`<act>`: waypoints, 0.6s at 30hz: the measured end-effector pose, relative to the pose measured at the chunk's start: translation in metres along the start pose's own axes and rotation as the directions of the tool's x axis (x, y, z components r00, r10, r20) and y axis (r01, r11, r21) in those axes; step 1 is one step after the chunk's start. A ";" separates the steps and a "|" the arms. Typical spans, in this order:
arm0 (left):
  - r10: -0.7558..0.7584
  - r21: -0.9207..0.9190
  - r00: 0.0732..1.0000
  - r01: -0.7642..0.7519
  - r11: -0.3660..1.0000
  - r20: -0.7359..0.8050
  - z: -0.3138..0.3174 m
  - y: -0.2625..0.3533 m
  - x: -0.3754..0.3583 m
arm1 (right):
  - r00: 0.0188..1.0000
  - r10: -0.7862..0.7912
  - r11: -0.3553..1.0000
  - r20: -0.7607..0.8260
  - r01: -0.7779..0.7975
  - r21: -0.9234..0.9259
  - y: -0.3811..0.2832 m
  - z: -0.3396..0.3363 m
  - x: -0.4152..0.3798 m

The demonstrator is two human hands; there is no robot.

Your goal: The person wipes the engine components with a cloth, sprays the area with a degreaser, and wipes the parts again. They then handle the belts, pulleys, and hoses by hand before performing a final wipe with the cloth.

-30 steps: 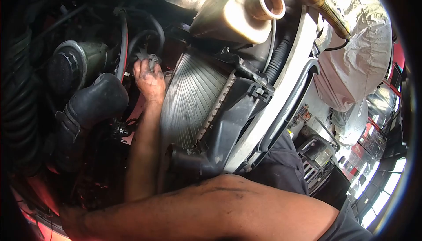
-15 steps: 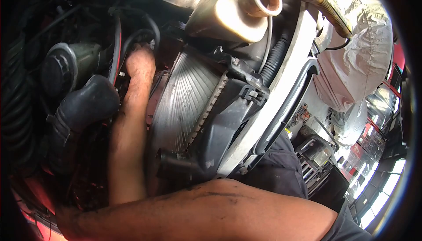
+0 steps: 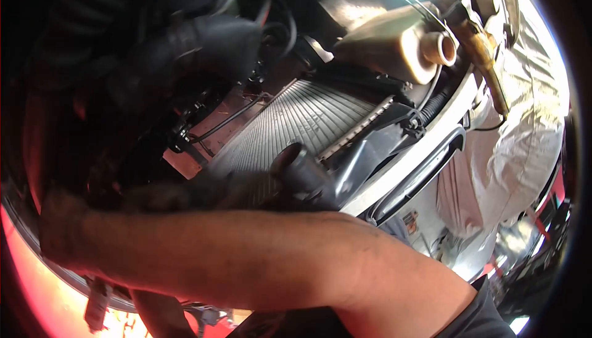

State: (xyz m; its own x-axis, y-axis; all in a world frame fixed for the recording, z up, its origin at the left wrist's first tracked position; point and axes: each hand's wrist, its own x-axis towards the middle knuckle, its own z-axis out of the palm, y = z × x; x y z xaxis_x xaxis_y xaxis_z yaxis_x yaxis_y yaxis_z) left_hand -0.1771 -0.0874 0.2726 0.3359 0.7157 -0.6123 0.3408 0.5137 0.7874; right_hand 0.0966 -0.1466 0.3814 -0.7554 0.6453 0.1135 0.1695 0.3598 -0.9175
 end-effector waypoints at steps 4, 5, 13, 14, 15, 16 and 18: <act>0.431 0.445 0.727 -0.192 0.875 -0.534 -0.047 -0.013 -0.034 | 0.989 0.145 0.987 0.028 -0.142 -0.072 0.006 -0.030 -0.070; 0.532 0.555 0.625 -0.184 0.811 -0.571 -0.054 -0.012 -0.032 | 0.984 0.175 0.981 0.026 -0.172 -0.090 0.007 -0.037 -0.081; 0.844 0.855 0.266 -0.108 0.507 -0.466 -0.065 0.018 -0.016 | 0.989 0.150 0.977 -0.001 -0.148 -0.152 0.030 -0.057 -0.069; 0.858 0.868 0.247 -0.104 0.486 -0.451 -0.062 0.020 -0.017 | 0.992 0.128 0.983 -0.009 -0.128 -0.135 0.033 -0.054 -0.056; 0.868 0.876 0.228 -0.100 0.472 -0.441 -0.060 0.024 -0.019 | 0.995 0.095 0.988 -0.016 -0.096 -0.117 0.036 -0.053 -0.040; 0.882 0.887 0.202 -0.099 0.451 -0.426 -0.057 0.027 -0.022 | 0.998 0.060 0.994 -0.025 -0.062 -0.092 0.037 -0.051 -0.023; 0.900 0.901 0.165 -0.101 0.422 -0.403 -0.053 0.031 -0.026 | 0.999 0.000 1.000 -0.052 -0.002 -0.028 0.042 -0.053 0.016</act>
State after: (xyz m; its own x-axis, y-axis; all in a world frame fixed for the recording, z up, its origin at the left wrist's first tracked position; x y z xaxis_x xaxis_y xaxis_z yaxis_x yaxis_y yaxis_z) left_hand -0.2213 -0.0650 0.3165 0.0084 0.7715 0.6362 0.9009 -0.2819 0.3300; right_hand 0.1257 -0.0853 0.3648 -0.7212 0.6798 0.1329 0.1883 0.3771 -0.9069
